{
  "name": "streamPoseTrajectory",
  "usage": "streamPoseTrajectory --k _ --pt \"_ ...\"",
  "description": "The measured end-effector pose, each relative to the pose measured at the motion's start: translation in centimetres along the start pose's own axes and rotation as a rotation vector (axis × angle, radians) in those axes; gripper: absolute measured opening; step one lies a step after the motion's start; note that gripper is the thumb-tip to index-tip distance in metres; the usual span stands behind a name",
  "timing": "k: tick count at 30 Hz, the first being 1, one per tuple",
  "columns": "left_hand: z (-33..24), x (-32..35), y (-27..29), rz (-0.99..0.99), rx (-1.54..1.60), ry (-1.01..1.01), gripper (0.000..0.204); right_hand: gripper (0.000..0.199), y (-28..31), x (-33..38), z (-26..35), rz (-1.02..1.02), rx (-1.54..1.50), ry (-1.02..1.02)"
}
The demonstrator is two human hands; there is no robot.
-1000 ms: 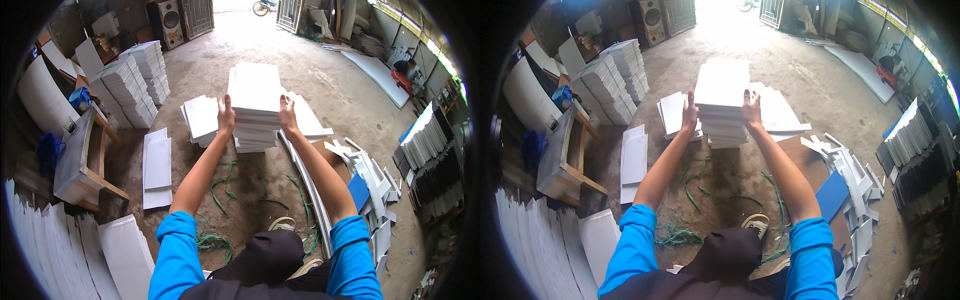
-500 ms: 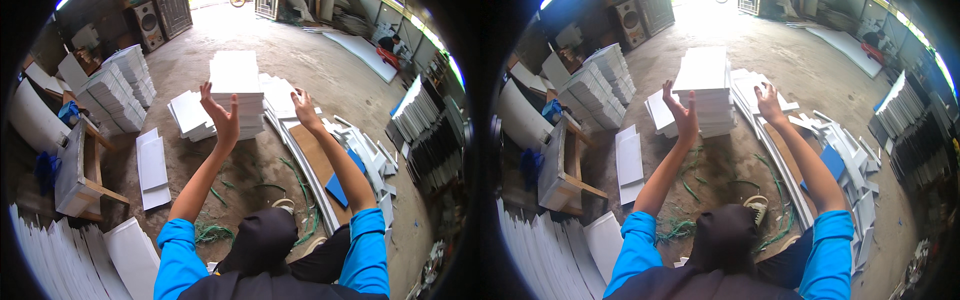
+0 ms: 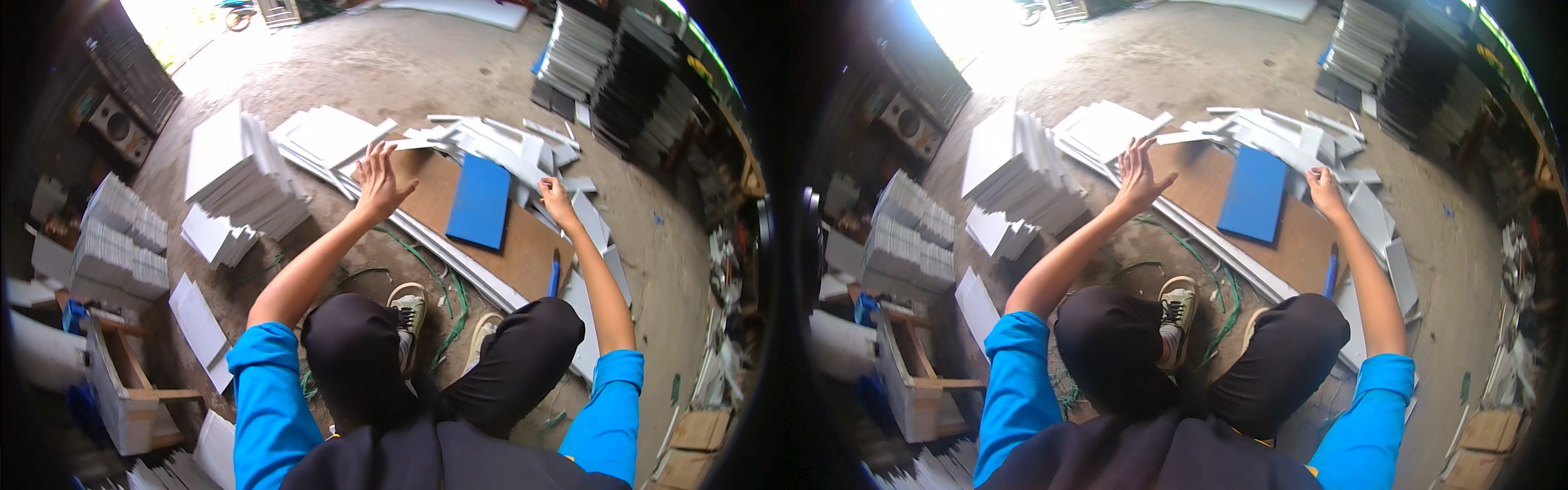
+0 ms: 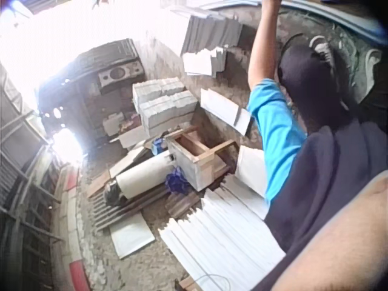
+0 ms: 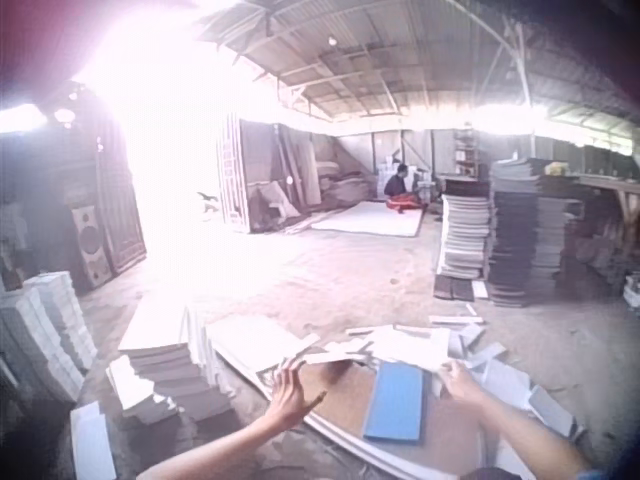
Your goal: The person sits on the floor and uses a utility knife to cut white foam sheets to size, using a blue rectangular board as a template. They repeatedly align the blue board on the white sheets, trace the edges with the knife, and separate the cut pieces.
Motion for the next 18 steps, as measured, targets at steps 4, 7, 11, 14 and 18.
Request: streamPoseTrajectory --k 4,7,11,14,18 --pt "-1.9 0.9 -8.2 0.212 0.004 -0.059 0.082 0.034 0.9 5.0 -11.4 -0.011 -0.135 -0.237" --pt "-3.0 2.7 -13.5 0.338 0.056 -0.108 0.08 0.03 -0.2 9.0 -14.6 -0.028 -0.202 -0.316" --pt "-3.2 4.6 -17.9 0.482 0.092 -0.12 0.077 0.021 -2.9 10.8 -12.4 -0.012 -0.329 -0.398" --pt "-4.5 4.1 -21.5 0.474 0.14 -0.11 0.075 0.018 -4.5 9.6 -11.8 -0.023 -0.365 -0.351" --pt "-5.7 1.8 -25.5 0.464 0.294 -0.058 0.072 0.018 -7.4 6.9 -12.3 -0.019 -0.409 -0.352"
Point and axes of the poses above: each hand's wrist, its own x-axis away from the middle knuckle, its own y-axis out of the back of the hand, z = x × y, the point moved 10 cm from there along -x, towards the middle knuckle, and after that the axes turned 8 degrees about -z, right-handed, at the moved point
